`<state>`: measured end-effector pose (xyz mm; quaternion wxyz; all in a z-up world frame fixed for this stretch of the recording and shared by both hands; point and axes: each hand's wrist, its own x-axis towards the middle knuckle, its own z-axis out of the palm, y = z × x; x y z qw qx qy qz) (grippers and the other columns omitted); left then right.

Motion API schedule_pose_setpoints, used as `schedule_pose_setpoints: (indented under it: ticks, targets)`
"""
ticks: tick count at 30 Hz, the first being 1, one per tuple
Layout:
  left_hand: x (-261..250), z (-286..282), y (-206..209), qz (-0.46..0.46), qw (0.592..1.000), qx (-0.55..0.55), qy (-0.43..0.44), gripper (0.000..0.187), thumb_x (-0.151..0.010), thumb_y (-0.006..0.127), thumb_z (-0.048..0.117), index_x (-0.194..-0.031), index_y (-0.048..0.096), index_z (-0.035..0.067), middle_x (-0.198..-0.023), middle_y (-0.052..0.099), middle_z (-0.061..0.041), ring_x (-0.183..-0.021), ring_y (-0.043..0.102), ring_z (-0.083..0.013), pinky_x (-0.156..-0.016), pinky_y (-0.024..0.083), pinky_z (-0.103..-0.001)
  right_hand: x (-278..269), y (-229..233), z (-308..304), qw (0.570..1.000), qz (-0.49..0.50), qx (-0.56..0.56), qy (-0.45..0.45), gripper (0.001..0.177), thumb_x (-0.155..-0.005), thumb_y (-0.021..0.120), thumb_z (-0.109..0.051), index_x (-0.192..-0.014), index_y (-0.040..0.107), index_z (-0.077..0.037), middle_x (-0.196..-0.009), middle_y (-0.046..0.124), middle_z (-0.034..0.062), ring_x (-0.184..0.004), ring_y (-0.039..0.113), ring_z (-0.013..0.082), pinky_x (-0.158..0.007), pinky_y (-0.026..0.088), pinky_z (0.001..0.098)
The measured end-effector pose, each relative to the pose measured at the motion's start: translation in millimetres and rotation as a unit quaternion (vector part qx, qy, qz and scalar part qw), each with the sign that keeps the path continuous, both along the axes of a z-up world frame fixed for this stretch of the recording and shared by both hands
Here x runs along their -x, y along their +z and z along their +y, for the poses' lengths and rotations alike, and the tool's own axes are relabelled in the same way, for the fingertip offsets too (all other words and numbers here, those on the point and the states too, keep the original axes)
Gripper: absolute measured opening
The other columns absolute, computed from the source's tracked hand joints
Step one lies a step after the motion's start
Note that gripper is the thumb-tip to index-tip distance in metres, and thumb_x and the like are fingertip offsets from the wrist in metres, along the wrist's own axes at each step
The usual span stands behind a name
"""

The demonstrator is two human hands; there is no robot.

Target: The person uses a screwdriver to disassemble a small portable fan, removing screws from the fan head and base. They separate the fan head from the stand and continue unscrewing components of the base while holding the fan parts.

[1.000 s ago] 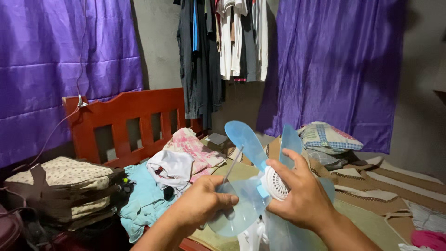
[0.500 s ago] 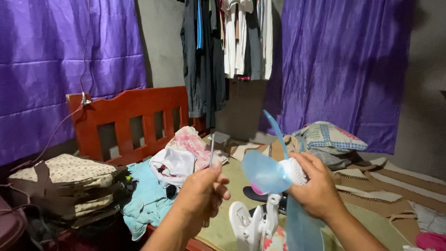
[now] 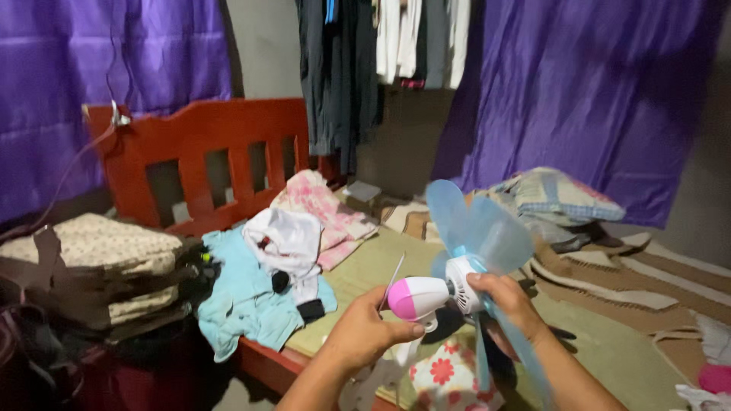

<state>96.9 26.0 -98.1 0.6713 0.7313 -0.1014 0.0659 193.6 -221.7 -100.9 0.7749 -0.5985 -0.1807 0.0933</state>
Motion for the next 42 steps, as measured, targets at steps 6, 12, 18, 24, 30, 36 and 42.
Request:
schedule_pose_setpoints:
  ticks: [6, 12, 18, 24, 30, 36, 42]
  targets:
    - [-11.2, 2.9, -21.6, 0.065, 0.995, -0.045, 0.06, 0.047, -0.068, 0.088, 0.017, -0.109, 0.07, 0.003, -0.092, 0.076, -0.005, -0.08, 0.07, -0.0143, -0.075, 0.057, -0.029, -23.0, -42.6, 27.7, 0.983, 0.135, -0.106, 0.057, 0.047, -0.091, 0.063, -0.031, -0.125, 0.063, 0.001, -0.113, 0.068, 0.0106, -0.105, 0.064, 0.0223, -0.09, 0.053, 0.0364]
    - [-29.0, 10.1, -60.5, 0.039, 0.978, -0.088, 0.183, 0.037, -0.069, 0.086, 0.019, -0.098, 0.069, 0.004, -0.082, 0.074, -0.007, -0.072, 0.068, -0.0157, -0.068, 0.055, -0.032, -54.1, -92.1, 23.1, 0.912, 0.259, 0.317, -0.032, 0.07, -0.085, 0.064, -0.065, -0.132, 0.064, -0.013, -0.122, 0.067, 0.0132, -0.107, 0.056, 0.0328, -0.089, 0.048, 0.0487]
    - [-47.8, -11.1, -92.4, 0.161, 0.938, -0.167, 0.257, 0.034, -0.076, 0.083, 0.026, -0.094, 0.061, 0.007, -0.073, 0.07, -0.018, -0.071, 0.07, -0.0336, -0.068, 0.052, -0.044, -111.9, -122.2, 8.2, 0.94, 0.212, 0.264, -0.05, 0.053, -0.081, 0.075, -0.046, -0.106, 0.076, 0.001, -0.095, 0.077, 0.0177, -0.079, 0.071, 0.0277, -0.072, 0.057, 0.0408]
    - [-78.6, -30.2, -126.0, 0.058, 0.918, -0.184, 0.345, 0.035, -0.074, 0.083, 0.026, -0.095, 0.061, 0.009, -0.079, 0.071, -0.016, -0.08, 0.069, -0.041, -0.069, 0.053, -0.05, -96.3, -122.9, 20.5, 0.853, 0.04, 0.455, -0.252, 0.043, -0.084, 0.073, -0.044, -0.098, 0.078, -0.004, -0.085, 0.079, 0.0168, -0.067, 0.069, 0.0196, -0.064, 0.054, 0.034]
    - [-88.1, -65.1, -145.6, -0.005, 0.922, -0.174, 0.345, 0.029, -0.074, 0.082, 0.024, -0.093, 0.065, 0.011, -0.09, 0.068, -0.015, -0.08, 0.069, -0.0396, -0.068, 0.054, -0.049, -83.6, -150.7, 71.9, 0.894, 0.446, -0.044, -0.015, 0.06, -0.089, 0.063, -0.063, -0.101, 0.069, -0.005, -0.082, 0.069, 0.0101, -0.064, 0.064, 0.0215, -0.061, 0.052, 0.035]
    - [-99.6, -81.6, -161.8, 0.039, 0.929, -0.22, 0.295, 0.042, -0.077, 0.081, 0.025, -0.112, 0.063, 0.013, -0.101, 0.067, -0.015, -0.091, 0.067, -0.0407, -0.075, 0.053, -0.051, -105.2, -189.4, 82.5, 0.889, 0.43, -0.139, -0.076, 0.039, -0.094, 0.063, -0.049, -0.1, 0.063, -0.01, -0.08, 0.067, 0.0101, -0.071, 0.064, 0.0275, -0.068, 0.054, 0.0436]
    - [-122.6, -89.7, -200.6, 0.054, 0.939, -0.189, 0.281, 0.055, -0.072, 0.072, 0.008, -0.126, 0.065, 0.015, -0.116, 0.068, -0.019, -0.103, 0.066, -0.0415, -0.087, 0.053, -0.051, -121.1, -213.2, 62.8, 0.89, 0.425, -0.128, -0.11, 0.032, -0.092, 0.066, -0.038, -0.107, 0.066, -0.009, -0.089, 0.069, 0.0107, -0.079, 0.066, 0.0278, -0.07, 0.056, 0.0463]
